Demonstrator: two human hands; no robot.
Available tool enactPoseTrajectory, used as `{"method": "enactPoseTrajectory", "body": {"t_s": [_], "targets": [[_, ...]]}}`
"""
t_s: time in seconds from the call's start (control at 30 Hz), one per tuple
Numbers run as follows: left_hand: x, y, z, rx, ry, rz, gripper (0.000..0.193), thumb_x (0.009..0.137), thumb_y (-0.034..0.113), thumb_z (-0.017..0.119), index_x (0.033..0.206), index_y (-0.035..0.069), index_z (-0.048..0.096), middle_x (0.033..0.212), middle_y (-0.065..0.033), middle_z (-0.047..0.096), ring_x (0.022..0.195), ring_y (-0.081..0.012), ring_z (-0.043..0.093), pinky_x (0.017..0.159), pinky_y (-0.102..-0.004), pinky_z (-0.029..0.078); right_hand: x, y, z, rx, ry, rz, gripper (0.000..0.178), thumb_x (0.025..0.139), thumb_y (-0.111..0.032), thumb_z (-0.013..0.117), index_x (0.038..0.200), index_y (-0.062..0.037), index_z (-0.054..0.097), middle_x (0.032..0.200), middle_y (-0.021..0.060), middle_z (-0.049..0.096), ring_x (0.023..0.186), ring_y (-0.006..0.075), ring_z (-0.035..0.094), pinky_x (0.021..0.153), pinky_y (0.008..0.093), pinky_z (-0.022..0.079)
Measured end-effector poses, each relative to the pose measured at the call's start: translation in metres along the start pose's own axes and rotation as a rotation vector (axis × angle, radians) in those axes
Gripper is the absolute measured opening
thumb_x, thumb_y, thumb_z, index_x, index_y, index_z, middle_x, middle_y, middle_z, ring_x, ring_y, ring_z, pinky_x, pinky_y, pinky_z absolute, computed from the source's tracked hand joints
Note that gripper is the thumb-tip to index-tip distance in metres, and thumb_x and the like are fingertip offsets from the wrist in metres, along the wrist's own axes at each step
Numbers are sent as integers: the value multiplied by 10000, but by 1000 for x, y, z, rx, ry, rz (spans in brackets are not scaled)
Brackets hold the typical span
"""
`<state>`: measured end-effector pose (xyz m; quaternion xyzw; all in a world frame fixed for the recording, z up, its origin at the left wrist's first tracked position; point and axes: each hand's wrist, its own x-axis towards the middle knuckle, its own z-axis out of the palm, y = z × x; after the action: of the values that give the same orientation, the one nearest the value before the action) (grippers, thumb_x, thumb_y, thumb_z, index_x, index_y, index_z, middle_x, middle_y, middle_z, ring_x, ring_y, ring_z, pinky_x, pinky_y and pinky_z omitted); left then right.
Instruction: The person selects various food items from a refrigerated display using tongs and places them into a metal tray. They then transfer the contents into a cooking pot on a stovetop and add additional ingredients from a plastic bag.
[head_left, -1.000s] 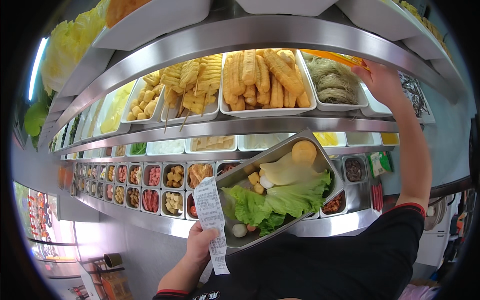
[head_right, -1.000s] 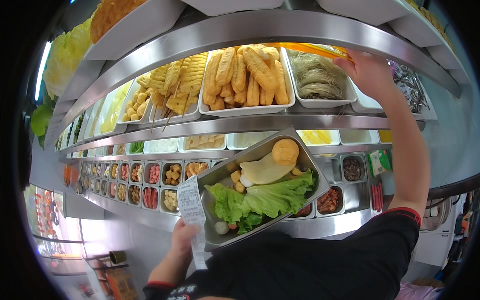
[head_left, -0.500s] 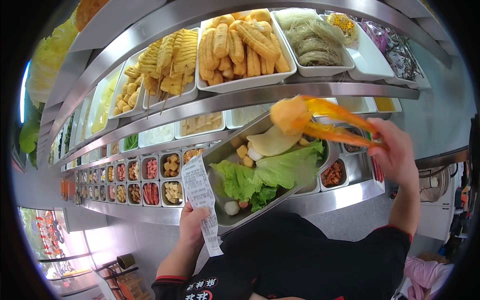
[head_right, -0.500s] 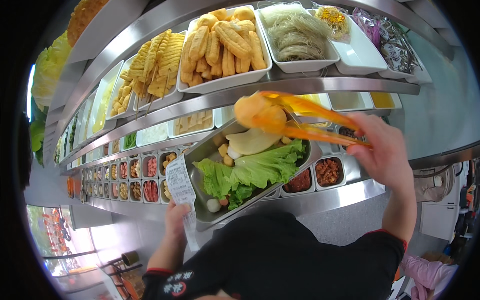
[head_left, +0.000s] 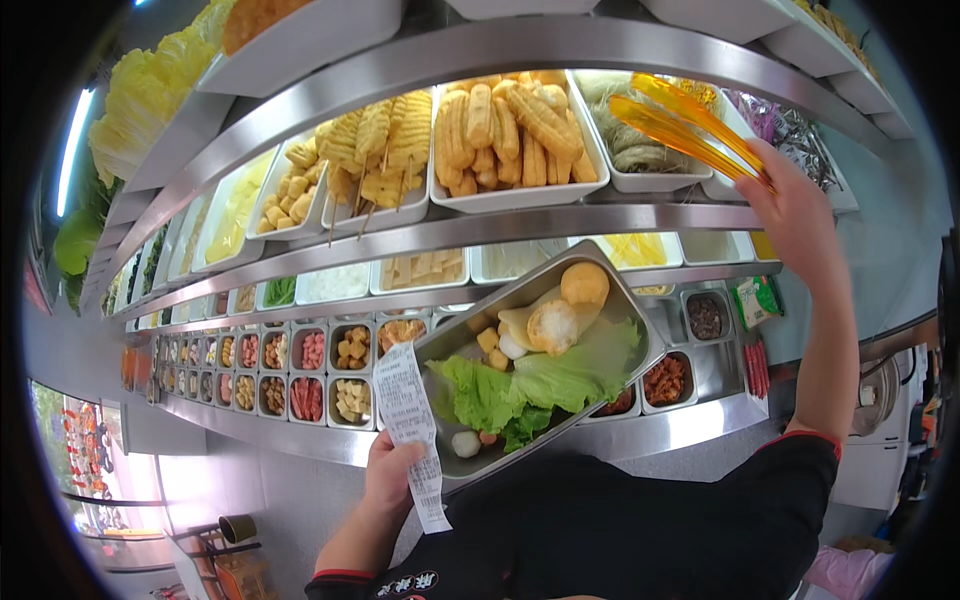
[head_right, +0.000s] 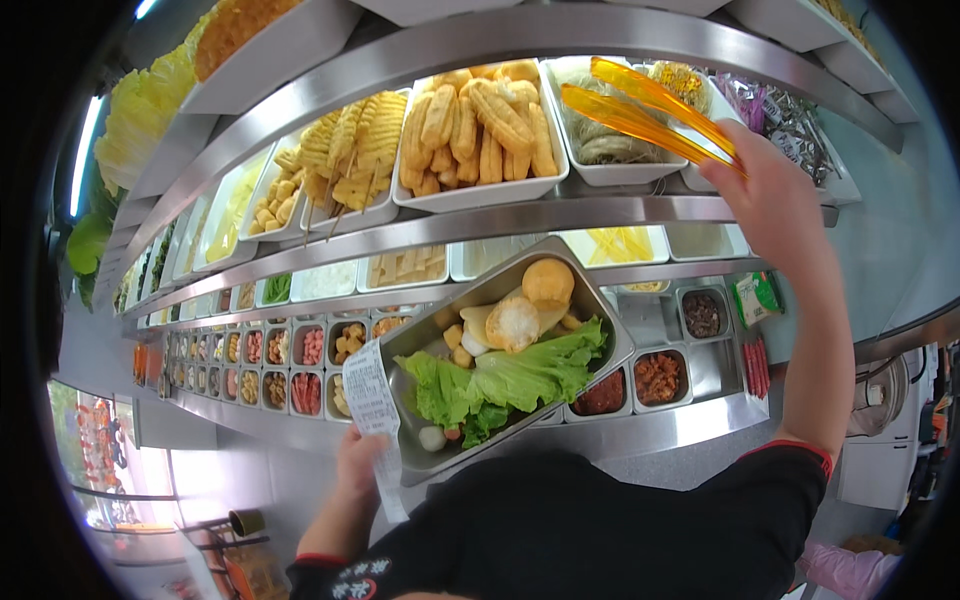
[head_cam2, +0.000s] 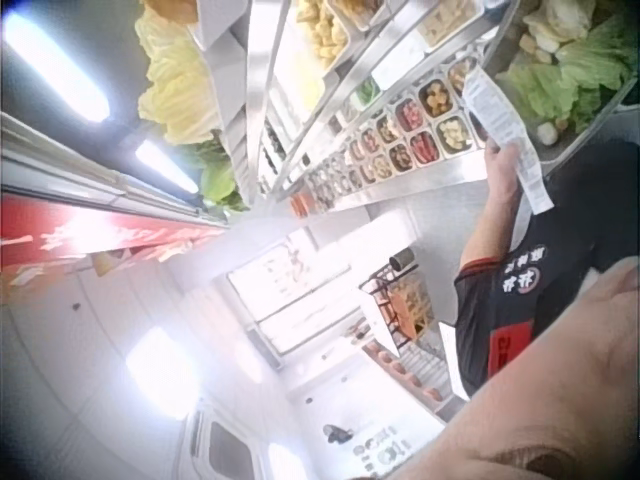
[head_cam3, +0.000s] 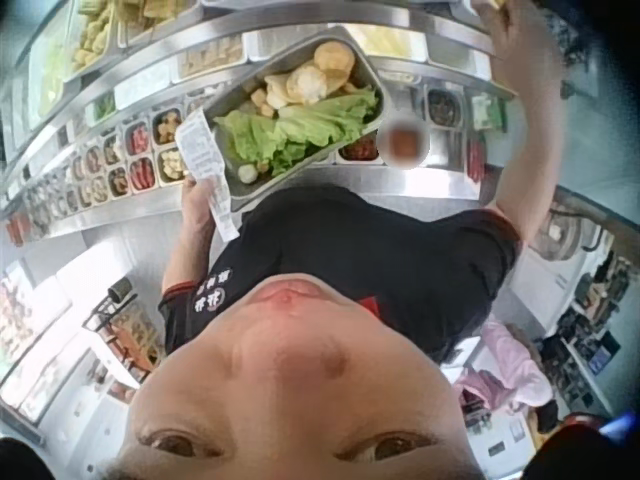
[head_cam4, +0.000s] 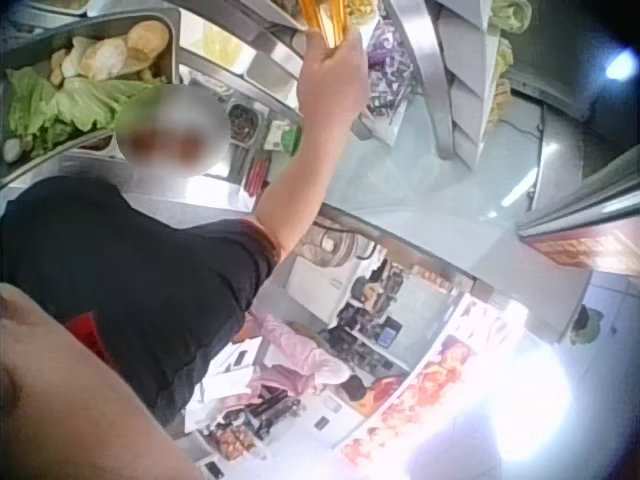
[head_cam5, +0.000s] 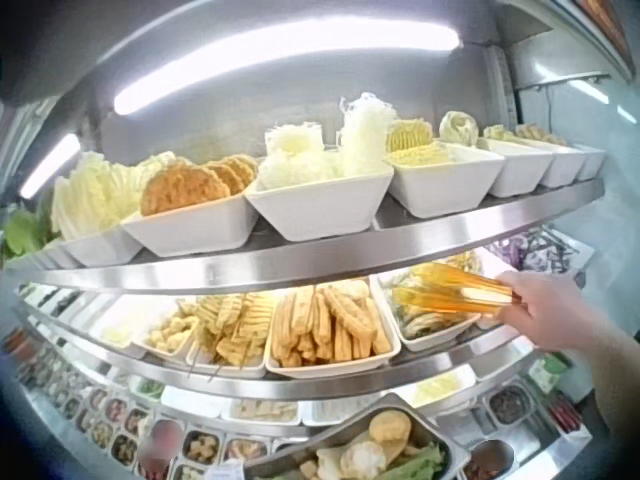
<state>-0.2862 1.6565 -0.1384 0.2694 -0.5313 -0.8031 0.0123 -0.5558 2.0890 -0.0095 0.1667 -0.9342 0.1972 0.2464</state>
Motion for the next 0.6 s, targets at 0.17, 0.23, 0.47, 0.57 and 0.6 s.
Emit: {"method": "enactPoseTrajectory", "body": {"t_s": [0.17,0.23,0.47,0.57,0.6], "targets": [[-10,-6,-3,-29,20,11,276,806,-8,578,1075,-14,639,919,-65,676,725,-154,661,628,-272,541,84,-22,29,-254,-160,29,523,974,-458,534,1322,-71,577,1107,180,682,993,353,659,871,439,508],[-15,-9,-6,-24,49,18,265,798,-6,579,1056,-14,644,905,-69,677,718,-160,663,629,-274,542,111,-31,38,-297,-305,76,520,979,-473,522,1310,-76,589,1135,176,682,1035,355,654,898,448,501],[-22,-16,-16,-35,139,82,252,770,-22,579,1010,-16,653,895,-77,690,703,-173,669,622,-285,550,148,-46,59,-45,-243,31,416,998,-387,532,1224,-54,637,1170,157,680,1124,320,621,961,418,477],[-20,-18,-20,-62,122,84,251,768,-21,581,1008,-12,654,900,-79,692,706,-171,670,628,-285,550,158,-45,54,-75,-316,-40,400,999,-356,544,1262,-63,613,1231,148,657,1149,316,603,976,411,471],[-20,-19,-21,-55,128,87,252,767,-21,581,1008,-12,655,900,-78,692,708,-171,670,632,-284,550,160,-43,52,-99,-310,-47,401,998,-366,544,1259,-69,616,1220,147,661,1134,311,610,967,413,475]]}}
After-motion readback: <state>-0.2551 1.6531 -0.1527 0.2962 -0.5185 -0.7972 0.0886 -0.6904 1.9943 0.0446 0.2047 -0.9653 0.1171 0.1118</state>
